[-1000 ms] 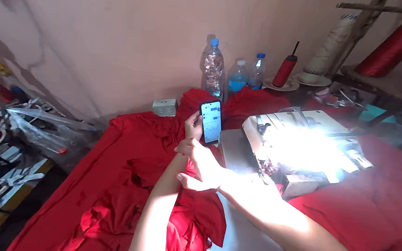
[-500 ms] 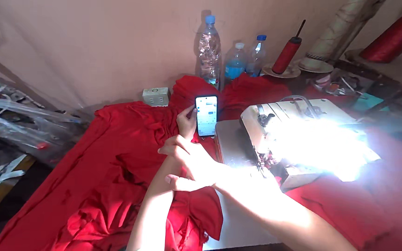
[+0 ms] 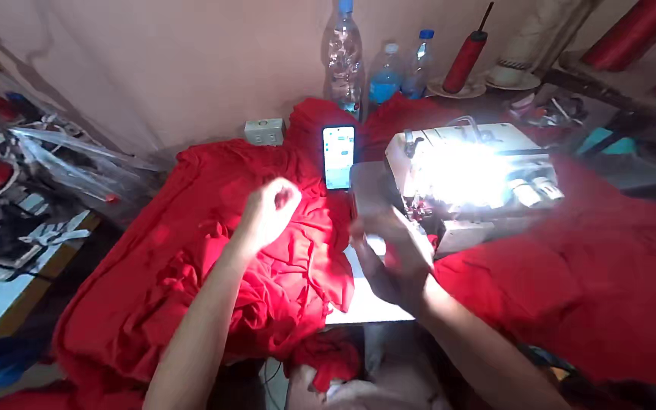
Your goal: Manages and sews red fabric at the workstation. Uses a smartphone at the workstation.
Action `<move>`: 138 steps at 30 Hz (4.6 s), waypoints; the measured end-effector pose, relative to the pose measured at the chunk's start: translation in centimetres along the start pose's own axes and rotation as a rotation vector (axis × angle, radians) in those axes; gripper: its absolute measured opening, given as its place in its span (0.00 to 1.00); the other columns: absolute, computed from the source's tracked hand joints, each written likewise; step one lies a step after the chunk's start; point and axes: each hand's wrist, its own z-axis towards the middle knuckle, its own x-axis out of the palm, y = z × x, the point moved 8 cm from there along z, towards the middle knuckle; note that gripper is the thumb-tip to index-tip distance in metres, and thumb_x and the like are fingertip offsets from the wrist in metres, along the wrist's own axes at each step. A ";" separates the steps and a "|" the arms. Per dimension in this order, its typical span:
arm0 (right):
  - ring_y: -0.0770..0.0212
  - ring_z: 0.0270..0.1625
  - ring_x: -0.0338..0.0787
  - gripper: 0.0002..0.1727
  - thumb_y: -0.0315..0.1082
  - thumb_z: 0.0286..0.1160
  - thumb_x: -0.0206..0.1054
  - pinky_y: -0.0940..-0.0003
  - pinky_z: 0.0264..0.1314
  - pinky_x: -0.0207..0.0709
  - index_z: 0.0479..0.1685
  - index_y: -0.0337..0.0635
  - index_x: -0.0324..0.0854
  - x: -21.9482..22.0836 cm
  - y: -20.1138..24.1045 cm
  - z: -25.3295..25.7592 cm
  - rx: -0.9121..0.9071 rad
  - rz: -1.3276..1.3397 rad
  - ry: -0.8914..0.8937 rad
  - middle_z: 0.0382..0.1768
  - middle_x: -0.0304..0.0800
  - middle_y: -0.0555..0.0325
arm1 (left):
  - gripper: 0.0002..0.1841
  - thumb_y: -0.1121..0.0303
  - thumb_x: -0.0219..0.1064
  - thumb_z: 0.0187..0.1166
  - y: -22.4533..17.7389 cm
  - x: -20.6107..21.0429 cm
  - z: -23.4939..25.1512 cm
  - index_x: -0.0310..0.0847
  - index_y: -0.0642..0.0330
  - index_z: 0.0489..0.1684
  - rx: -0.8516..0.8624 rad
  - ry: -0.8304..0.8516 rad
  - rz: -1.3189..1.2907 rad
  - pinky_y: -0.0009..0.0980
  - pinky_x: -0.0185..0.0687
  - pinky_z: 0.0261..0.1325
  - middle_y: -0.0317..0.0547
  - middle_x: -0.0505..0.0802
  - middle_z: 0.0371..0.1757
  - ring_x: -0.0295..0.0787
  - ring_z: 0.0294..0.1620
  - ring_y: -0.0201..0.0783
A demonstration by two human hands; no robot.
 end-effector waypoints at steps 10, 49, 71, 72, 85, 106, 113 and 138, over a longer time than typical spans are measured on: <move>0.60 0.74 0.85 0.14 0.30 0.79 0.65 0.69 0.77 0.77 0.57 0.31 0.88 -0.2 0.6 -9.7 0.389 0.116 0.019 0.64 0.90 0.42 | 0.14 0.67 0.67 0.75 -4.9 5.4 -11.2 0.90 0.69 0.48 0.076 -0.079 -0.027 0.48 0.86 0.59 0.58 0.95 0.48 0.94 0.51 0.49; 0.78 0.42 0.89 0.16 0.38 0.88 0.59 0.84 0.52 0.82 0.55 0.34 0.85 -2.1 0.9 -15.7 0.522 0.148 0.203 0.38 0.93 0.56 | 0.07 0.65 0.69 0.78 -2.7 -1.3 -10.6 0.88 0.46 0.49 -0.112 -0.454 -0.754 0.24 0.86 0.61 0.22 0.95 0.46 0.90 0.52 0.18; 0.67 0.24 0.85 0.11 0.32 0.75 0.66 0.80 0.32 0.80 0.45 0.32 0.85 -0.3 -2.5 -18.3 0.513 -0.160 0.169 0.23 0.88 0.53 | 0.29 0.56 0.75 0.77 4.4 5.2 16.0 0.80 0.74 0.64 -0.368 -0.356 -0.325 0.55 0.67 0.78 0.68 0.87 0.64 0.80 0.73 0.57; 0.67 0.25 0.85 0.11 0.33 0.75 0.66 0.80 0.33 0.79 0.45 0.33 0.85 -0.3 -2.5 -18.4 0.510 -0.159 0.165 0.23 0.88 0.53 | 0.29 0.55 0.75 0.76 4.4 5.2 16.0 0.81 0.76 0.63 -0.391 -0.346 -0.301 0.56 0.66 0.77 0.70 0.87 0.63 0.80 0.72 0.58; 0.70 0.27 0.85 0.12 0.37 0.80 0.63 0.84 0.37 0.80 0.48 0.36 0.84 -0.4 -2.5 -18.6 0.470 -0.163 0.146 0.24 0.86 0.56 | 0.36 0.48 0.66 0.82 5.4 2.0 11.8 0.68 0.69 0.79 -0.409 -0.414 -0.445 0.51 0.62 0.85 0.63 0.80 0.77 0.71 0.83 0.50; 0.72 0.28 0.82 0.12 0.33 0.78 0.65 0.86 0.37 0.79 0.55 0.38 0.78 2.6 -2.3 -16.7 0.408 -0.205 0.112 0.33 0.86 0.56 | 0.25 0.59 0.66 0.84 3.8 2.5 9.0 0.77 0.64 0.76 -0.272 -0.166 -0.320 0.51 0.66 0.81 0.59 0.85 0.73 0.77 0.78 0.48; 0.73 0.27 0.82 0.14 0.34 0.80 0.63 0.88 0.36 0.78 0.57 0.35 0.77 2.4 -2.9 -16.7 0.485 -0.130 0.129 0.31 0.85 0.55 | 0.26 0.53 0.69 0.81 7.9 8.4 12.8 0.82 0.75 0.55 -0.451 -0.224 -0.545 0.52 0.76 0.65 0.63 0.89 0.52 0.85 0.58 0.49; 0.72 0.29 0.83 0.14 0.32 0.80 0.63 0.88 0.37 0.79 0.60 0.37 0.75 2.5 -2.8 -17.0 0.548 -0.120 0.132 0.32 0.84 0.54 | 0.28 0.53 0.74 0.76 6.5 10.0 13.7 0.81 0.66 0.67 -0.380 -0.205 -0.308 0.51 0.62 0.82 0.58 0.87 0.68 0.77 0.76 0.49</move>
